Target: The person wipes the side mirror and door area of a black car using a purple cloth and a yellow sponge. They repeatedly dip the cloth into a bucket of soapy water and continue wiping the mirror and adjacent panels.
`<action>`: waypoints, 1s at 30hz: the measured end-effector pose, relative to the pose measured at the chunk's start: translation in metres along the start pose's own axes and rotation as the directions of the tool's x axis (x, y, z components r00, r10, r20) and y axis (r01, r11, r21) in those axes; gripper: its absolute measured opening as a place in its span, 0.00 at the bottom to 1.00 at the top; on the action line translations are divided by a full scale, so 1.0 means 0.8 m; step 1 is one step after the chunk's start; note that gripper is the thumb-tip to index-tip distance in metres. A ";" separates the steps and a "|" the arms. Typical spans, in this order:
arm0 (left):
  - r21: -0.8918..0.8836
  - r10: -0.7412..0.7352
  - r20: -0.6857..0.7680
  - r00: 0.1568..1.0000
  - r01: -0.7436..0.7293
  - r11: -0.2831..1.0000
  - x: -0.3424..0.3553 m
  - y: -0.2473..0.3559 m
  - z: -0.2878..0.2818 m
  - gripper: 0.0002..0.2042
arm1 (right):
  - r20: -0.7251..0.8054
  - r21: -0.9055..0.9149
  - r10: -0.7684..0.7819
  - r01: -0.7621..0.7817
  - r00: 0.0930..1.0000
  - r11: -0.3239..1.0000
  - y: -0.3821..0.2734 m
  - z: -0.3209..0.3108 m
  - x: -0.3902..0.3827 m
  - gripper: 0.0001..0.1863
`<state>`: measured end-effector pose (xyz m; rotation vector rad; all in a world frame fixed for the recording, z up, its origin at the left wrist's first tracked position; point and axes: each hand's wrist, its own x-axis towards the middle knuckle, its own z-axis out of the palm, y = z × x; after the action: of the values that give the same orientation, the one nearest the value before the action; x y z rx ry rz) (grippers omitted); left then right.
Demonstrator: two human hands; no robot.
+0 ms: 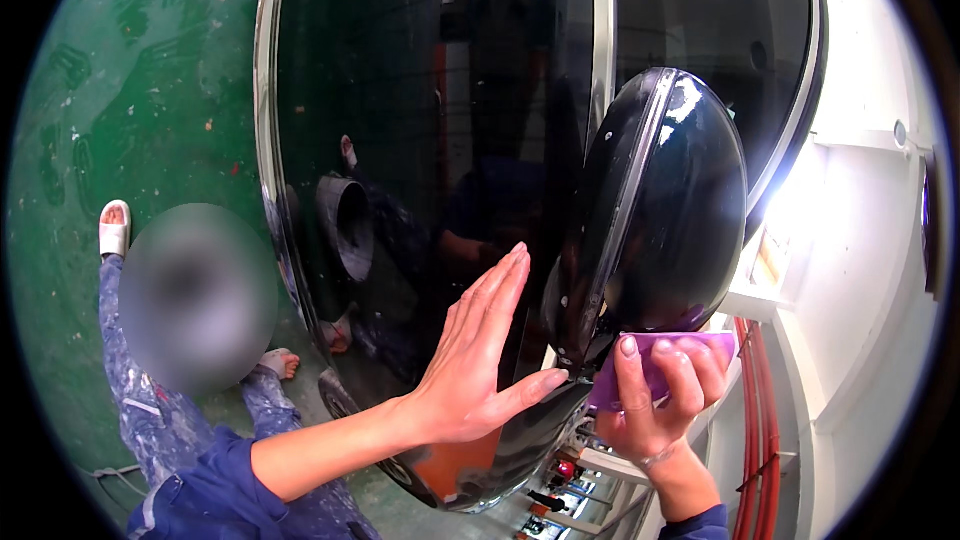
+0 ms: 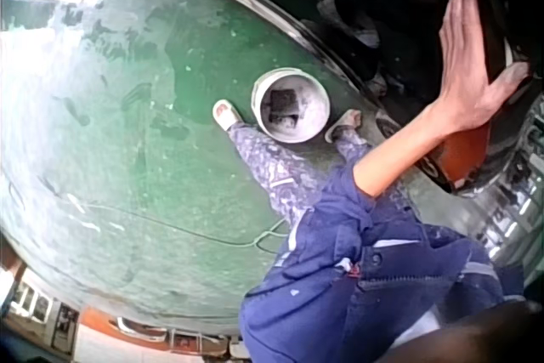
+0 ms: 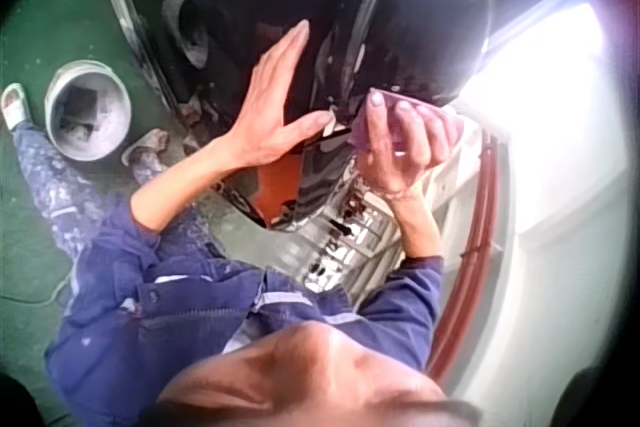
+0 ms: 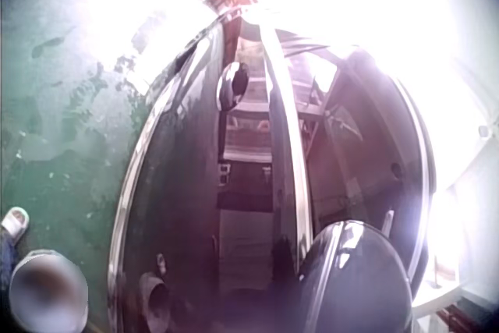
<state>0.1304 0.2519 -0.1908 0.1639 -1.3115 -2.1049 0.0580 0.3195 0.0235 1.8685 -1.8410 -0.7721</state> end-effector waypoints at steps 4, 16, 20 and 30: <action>-0.007 -0.020 0.006 1.000 0.020 1.000 -0.006 0.002 -0.007 0.46 | 0.042 -0.048 -0.091 0.093 0.995 0.994 0.031 0.009 0.008 0.21; 0.020 -0.056 0.040 0.998 0.055 0.998 -0.010 -0.018 -0.022 0.40 | -0.010 -0.401 -0.457 0.415 0.889 0.816 0.066 0.032 0.058 0.19; 0.037 -0.042 0.011 0.999 0.041 0.998 -0.007 -0.025 -0.026 0.39 | 0.019 -0.433 -0.553 0.506 0.833 0.746 0.072 0.032 0.041 0.21; 0.035 0.031 -0.003 1.000 -0.031 0.999 0.029 -0.015 -0.037 0.40 | 0.075 -0.489 -0.624 0.574 0.778 0.656 0.080 0.030 0.058 0.23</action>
<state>0.1197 0.2194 -0.2103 0.1610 -1.3417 -2.0561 -0.0073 0.2721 0.0409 2.1003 -0.7964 -1.1991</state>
